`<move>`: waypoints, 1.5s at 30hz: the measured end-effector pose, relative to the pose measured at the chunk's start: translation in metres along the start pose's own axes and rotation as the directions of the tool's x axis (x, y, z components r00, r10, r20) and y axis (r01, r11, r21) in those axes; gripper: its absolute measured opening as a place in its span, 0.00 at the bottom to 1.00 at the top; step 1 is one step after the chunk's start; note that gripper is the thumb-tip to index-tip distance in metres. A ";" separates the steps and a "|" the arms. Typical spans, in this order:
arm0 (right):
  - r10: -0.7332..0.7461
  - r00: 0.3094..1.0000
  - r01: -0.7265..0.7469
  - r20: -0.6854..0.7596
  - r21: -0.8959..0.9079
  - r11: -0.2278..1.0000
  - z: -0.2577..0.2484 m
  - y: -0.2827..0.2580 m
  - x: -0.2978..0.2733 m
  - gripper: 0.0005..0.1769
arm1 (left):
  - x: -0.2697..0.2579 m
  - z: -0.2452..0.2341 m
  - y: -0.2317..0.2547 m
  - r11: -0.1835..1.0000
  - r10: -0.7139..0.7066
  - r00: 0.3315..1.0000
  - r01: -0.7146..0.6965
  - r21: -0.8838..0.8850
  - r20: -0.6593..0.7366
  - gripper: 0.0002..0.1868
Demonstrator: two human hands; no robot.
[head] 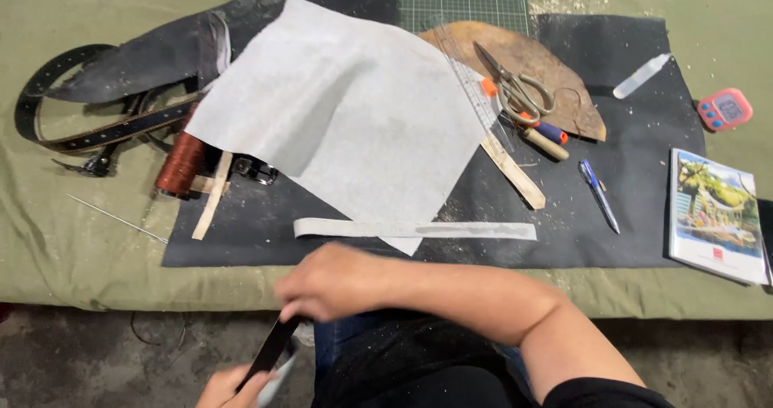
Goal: Applying glue to a thin strip of leather and carefully pressing it onto a larger leather piece to bond them.
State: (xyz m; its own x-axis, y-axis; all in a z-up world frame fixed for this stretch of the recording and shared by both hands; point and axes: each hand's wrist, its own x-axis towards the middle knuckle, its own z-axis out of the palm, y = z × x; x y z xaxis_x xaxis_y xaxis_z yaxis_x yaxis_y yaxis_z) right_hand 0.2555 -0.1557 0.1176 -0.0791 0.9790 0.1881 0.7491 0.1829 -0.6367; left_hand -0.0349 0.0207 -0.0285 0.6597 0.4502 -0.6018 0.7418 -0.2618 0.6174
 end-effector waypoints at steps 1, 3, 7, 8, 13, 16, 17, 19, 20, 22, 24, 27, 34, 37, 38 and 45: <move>-0.017 0.996 0.018 -0.091 0.008 1.000 -0.017 0.005 -0.005 0.11 | 0.004 -0.001 -0.024 0.964 -0.212 0.975 0.220 0.146 -0.069 0.13; 0.018 0.986 -0.021 -0.167 -0.014 1.000 -0.035 0.008 -0.011 0.10 | 0.015 -0.009 -0.046 0.975 -0.148 0.983 0.164 0.152 -0.107 0.15; 0.080 0.959 -0.103 -0.272 -0.075 0.992 -0.056 0.004 -0.013 0.12 | 0.023 -0.017 -0.096 0.973 0.093 0.969 -0.040 0.227 -0.229 0.30; 0.074 0.960 -0.098 -0.269 -0.077 0.992 -0.057 0.001 -0.010 0.12 | 0.024 -0.025 -0.106 0.964 0.151 0.955 -0.085 0.252 -0.256 0.35; 0.059 0.991 -0.077 -0.118 -0.152 0.985 -0.042 -0.016 0.002 0.11 | 0.033 -0.053 -0.133 0.866 0.447 0.821 -0.298 0.402 -0.355 0.58; -0.078 0.995 0.074 -0.060 -0.065 0.995 -0.007 -0.033 0.015 0.09 | 0.017 -0.032 -0.094 0.780 0.588 0.721 -0.383 0.495 -0.368 0.72; -0.075 0.995 0.072 -0.058 -0.054 0.996 -0.006 -0.041 0.017 0.09 | 0.018 -0.019 -0.038 0.783 0.580 0.728 -0.377 0.494 -0.365 0.72; -0.124 0.979 0.133 -0.161 0.048 0.990 -0.004 -0.055 0.018 0.04 | -0.011 0.007 0.069 0.681 0.718 0.598 -0.710 0.181 -0.356 0.45; -0.113 0.980 0.124 -0.166 0.056 0.991 -0.009 -0.047 0.011 0.04 | -0.010 0.005 0.095 0.683 0.718 0.605 -0.708 0.178 -0.345 0.45; 0.009 0.966 0.037 -0.259 0.172 0.984 -0.021 -0.027 -0.008 0.03 | -0.005 0.007 0.151 0.735 0.658 0.753 -0.643 -0.215 -0.006 0.08; 0.145 0.937 -0.064 -0.318 0.251 0.966 -0.058 -0.013 -0.049 0.03 | 0.003 0.010 0.160 0.813 0.553 0.829 -0.515 -0.273 0.082 0.07; 0.391 0.828 -0.266 -0.403 0.332 0.905 -0.097 0.011 -0.125 0.04 | 0.015 0.008 0.202 0.902 0.386 0.894 -0.315 -0.294 0.228 0.06; 0.854 0.372 -0.619 -0.364 0.589 0.520 -0.123 0.024 -0.279 0.08 | 0.041 0.050 0.360 0.829 0.503 0.756 -0.559 0.014 0.419 0.06; 0.887 0.227 -0.618 -0.402 0.644 0.450 -0.112 0.048 -0.321 0.07 | 0.053 0.093 0.384 0.862 0.469 0.760 -0.504 -0.048 0.450 0.06; 0.891 0.210 -0.619 -0.403 0.650 0.440 -0.104 0.060 -0.335 0.07 | 0.059 0.106 0.386 0.860 0.468 0.751 -0.508 -0.046 0.465 0.06; 0.928 0.084 -0.637 -0.363 0.697 0.330 -0.075 0.104 -0.374 0.07 | 0.096 0.170 0.376 0.891 0.426 0.802 -0.453 -0.039 0.419 0.08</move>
State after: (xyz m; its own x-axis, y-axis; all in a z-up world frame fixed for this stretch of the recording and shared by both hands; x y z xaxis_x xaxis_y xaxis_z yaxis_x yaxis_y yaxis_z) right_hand 0.4125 -0.5096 0.0372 0.9271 0.2192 -0.3039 -0.1608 -0.5000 -0.8510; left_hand 0.3281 -0.1792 0.0596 0.8955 -0.1081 -0.4318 0.3574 -0.4036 0.8423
